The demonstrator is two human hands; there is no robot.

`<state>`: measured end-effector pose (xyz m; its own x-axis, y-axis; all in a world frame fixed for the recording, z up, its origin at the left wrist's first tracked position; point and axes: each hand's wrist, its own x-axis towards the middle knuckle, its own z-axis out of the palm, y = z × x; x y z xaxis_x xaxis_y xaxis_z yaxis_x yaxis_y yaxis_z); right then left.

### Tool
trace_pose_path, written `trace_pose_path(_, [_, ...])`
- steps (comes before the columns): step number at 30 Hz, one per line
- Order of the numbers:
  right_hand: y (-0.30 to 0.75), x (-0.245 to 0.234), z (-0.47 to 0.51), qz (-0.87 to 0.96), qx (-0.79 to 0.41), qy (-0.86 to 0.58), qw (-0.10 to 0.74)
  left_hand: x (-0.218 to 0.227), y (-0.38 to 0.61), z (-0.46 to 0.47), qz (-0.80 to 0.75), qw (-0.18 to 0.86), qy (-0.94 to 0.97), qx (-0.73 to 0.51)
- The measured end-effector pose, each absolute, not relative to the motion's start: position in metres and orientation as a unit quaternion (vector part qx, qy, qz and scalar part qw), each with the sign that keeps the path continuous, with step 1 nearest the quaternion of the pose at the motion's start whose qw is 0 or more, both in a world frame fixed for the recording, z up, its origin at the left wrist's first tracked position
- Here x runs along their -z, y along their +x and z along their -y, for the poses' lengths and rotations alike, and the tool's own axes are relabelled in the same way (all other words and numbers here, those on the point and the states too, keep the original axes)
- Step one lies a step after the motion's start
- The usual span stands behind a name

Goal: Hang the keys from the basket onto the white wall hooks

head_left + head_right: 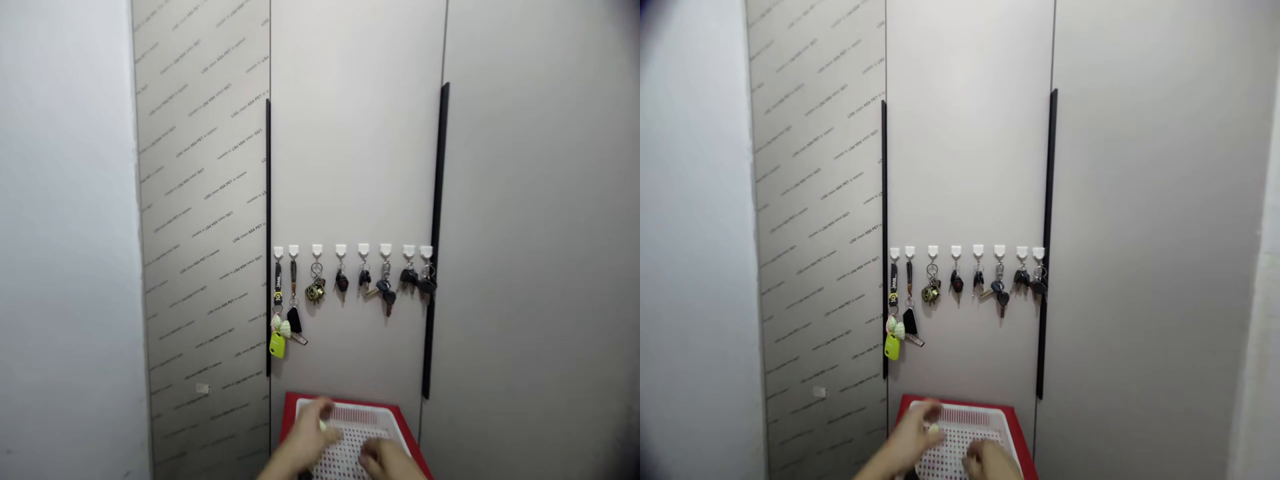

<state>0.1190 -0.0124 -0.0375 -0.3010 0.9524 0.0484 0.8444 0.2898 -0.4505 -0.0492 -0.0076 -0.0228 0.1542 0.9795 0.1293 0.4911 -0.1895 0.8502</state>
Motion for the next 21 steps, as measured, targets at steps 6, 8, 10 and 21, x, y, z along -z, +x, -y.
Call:
trace_pose_path(6, [0.068, -0.081, -0.033, 0.766, -0.163, -0.489, 0.385, -0.09, -0.113, -0.04, -0.556, 0.173, 0.505, -0.637])
trace_pose_path(8, [0.049, -0.114, -0.049, 0.732, -0.124, -0.491, 0.457, -0.115, -0.123, -0.057, -0.559, 0.153, 0.496, -0.647])
trace_pose_path(10, [0.034, -0.138, -0.065, 0.692, -0.086, -0.499, 0.514, -0.13, -0.124, -0.07, -0.574, 0.141, 0.497, -0.635])
trace_pose_path(21, [0.018, -0.165, -0.116, 0.635, -0.1, -0.531, 0.552, -0.147, -0.103, -0.088, -0.608, 0.141, 0.489, -0.609])
